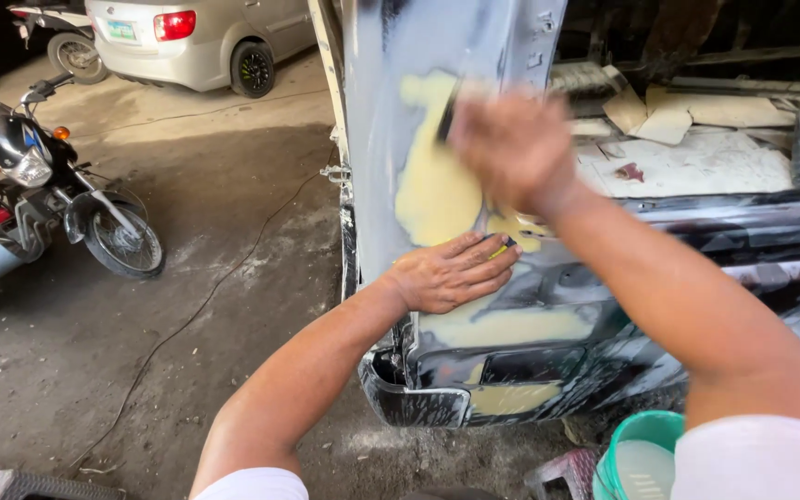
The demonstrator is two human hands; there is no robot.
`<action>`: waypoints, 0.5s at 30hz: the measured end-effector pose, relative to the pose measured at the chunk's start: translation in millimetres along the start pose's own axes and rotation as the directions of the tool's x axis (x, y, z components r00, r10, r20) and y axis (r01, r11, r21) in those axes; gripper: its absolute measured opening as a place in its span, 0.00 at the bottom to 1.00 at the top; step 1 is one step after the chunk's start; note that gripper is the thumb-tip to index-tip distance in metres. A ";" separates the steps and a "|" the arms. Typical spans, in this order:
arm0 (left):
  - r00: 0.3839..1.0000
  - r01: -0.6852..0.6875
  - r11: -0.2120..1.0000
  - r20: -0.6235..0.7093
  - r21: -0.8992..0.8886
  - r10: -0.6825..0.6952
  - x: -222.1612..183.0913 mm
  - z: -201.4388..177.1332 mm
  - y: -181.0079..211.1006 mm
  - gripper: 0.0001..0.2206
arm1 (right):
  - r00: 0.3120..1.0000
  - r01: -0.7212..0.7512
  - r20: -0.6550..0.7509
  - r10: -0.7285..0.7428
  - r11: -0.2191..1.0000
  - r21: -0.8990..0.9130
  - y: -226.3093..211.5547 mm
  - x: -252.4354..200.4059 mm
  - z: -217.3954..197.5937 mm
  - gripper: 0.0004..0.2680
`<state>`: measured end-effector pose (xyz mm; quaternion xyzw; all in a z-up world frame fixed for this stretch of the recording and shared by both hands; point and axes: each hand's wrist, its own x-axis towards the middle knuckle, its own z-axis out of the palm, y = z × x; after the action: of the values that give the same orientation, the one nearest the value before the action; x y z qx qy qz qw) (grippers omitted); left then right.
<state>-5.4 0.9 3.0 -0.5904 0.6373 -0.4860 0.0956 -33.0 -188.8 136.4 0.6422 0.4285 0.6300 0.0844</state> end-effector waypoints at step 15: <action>0.999 -0.034 0.999 0.014 -0.007 0.034 1.6 3.1 -0.1 0.23 | 0.969 0.189 0.149 -0.198 0.979 0.070 5.6 24.7 13.7 0.06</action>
<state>-3.6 -1.9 2.2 -0.5833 0.6481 -0.4779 0.1062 -22.5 -170.2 155.6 0.6464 0.4986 0.5547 0.1606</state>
